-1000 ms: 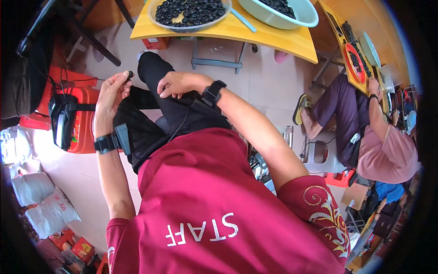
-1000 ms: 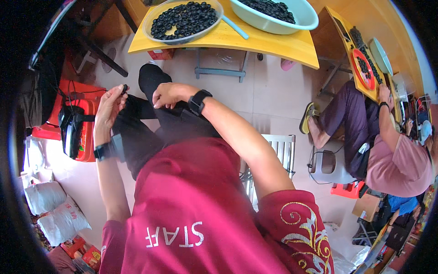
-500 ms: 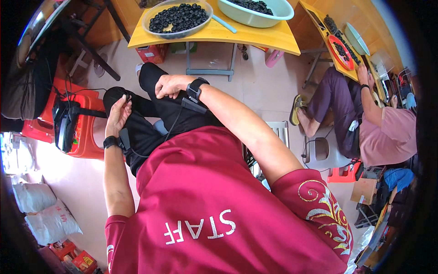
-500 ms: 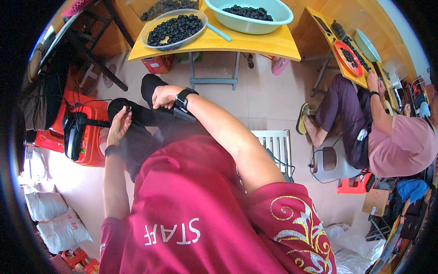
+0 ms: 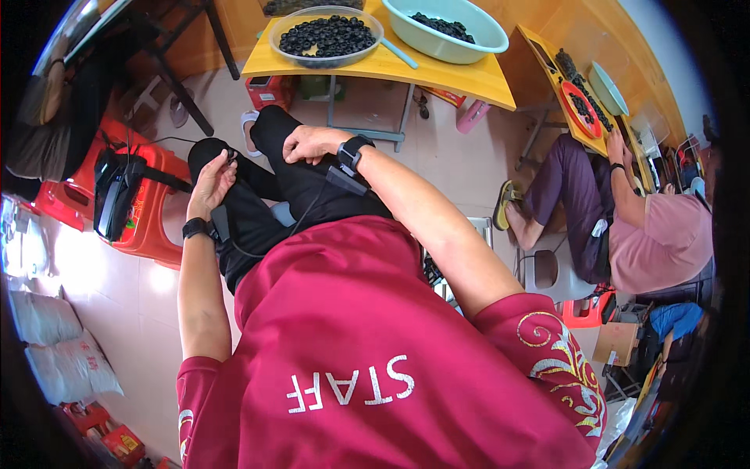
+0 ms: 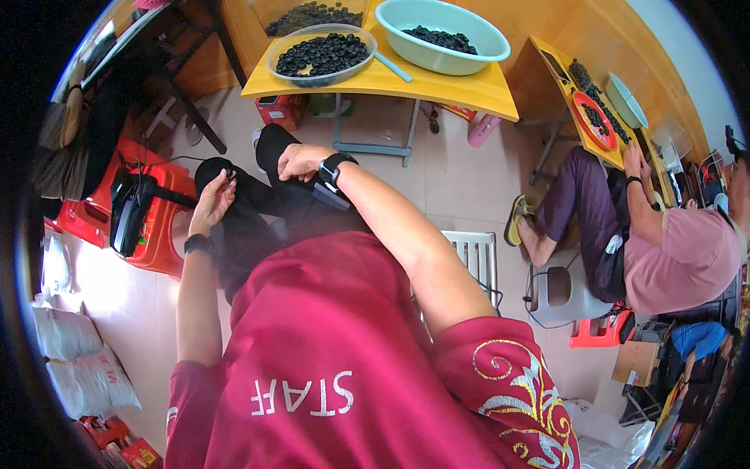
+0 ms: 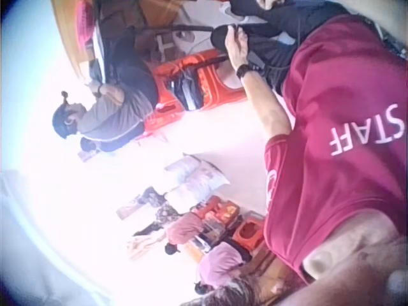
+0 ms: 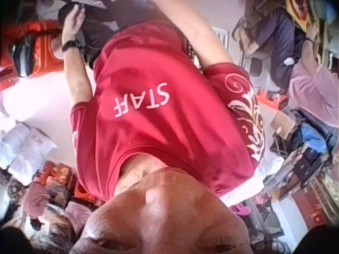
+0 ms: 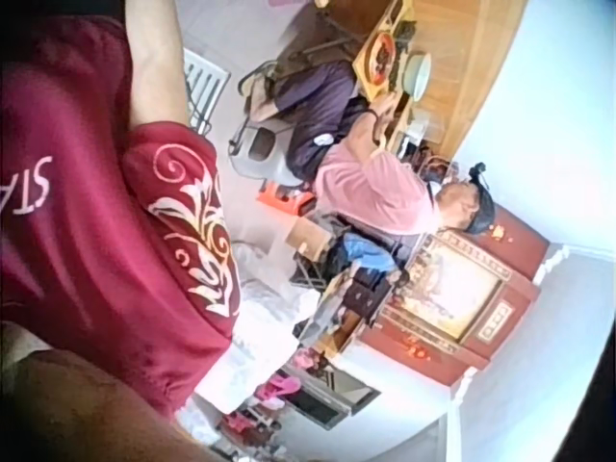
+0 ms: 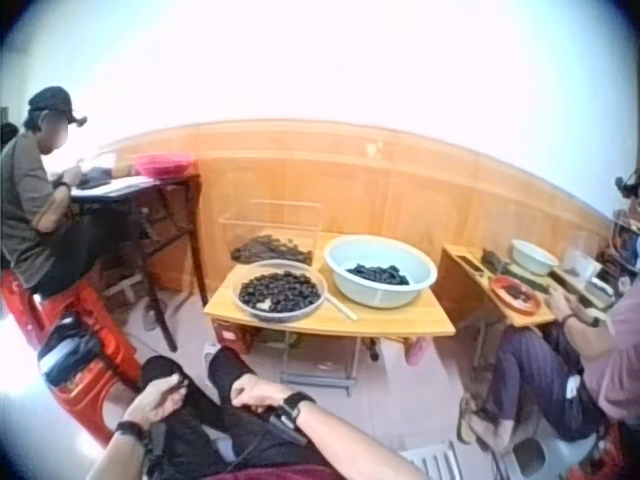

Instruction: Sorting and inspecting small black rubber parts/seals using a tool.

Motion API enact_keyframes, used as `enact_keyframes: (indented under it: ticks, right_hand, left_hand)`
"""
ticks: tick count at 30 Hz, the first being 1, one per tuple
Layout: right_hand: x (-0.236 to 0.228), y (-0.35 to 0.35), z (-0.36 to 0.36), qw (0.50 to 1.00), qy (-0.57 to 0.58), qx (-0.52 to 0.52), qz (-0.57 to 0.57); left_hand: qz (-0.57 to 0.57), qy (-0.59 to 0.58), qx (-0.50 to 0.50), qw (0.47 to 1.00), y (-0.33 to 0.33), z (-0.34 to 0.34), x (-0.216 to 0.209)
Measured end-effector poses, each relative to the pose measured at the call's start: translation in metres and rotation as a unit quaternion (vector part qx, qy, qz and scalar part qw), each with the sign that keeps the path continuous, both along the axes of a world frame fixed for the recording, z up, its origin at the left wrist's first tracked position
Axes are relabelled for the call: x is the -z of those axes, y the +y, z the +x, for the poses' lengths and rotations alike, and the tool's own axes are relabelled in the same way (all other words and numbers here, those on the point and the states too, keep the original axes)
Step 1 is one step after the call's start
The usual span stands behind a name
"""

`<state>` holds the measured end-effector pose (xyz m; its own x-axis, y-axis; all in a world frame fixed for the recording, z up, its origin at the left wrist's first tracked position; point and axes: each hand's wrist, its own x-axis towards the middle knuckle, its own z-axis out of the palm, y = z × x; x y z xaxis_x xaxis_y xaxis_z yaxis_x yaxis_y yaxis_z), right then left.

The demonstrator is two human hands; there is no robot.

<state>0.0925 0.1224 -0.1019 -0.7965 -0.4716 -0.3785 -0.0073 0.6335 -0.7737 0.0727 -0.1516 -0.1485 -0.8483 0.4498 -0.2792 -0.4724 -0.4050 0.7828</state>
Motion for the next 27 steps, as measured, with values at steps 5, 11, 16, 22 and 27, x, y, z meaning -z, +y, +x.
enact_keyframes:
  ticks: [5,11,16,22,27]
  right_hand:
    - [-0.001,0.002,0.003,1.000,0.019,-0.004,0.009]
    - [-0.002,-0.004,0.006,0.998,0.045,0.000,0.034]
    - [-0.001,-0.001,0.007,0.998,0.050,0.009,0.030]
    - [0.004,0.001,0.008,0.995,0.100,-0.008,0.027]
    - [0.009,-0.001,0.006,0.989,0.143,-0.024,0.039]
  left_hand:
    - [0.002,0.011,0.015,1.000,0.002,0.000,0.000]
    - [-0.011,0.013,0.004,1.000,-0.003,0.001,0.001]
    - [-0.009,0.015,0.015,1.000,0.000,-0.001,0.000]
    - [-0.009,0.013,0.023,1.000,0.003,-0.002,0.000]
    - [-0.025,0.005,0.005,1.000,0.003,-0.002,0.001]
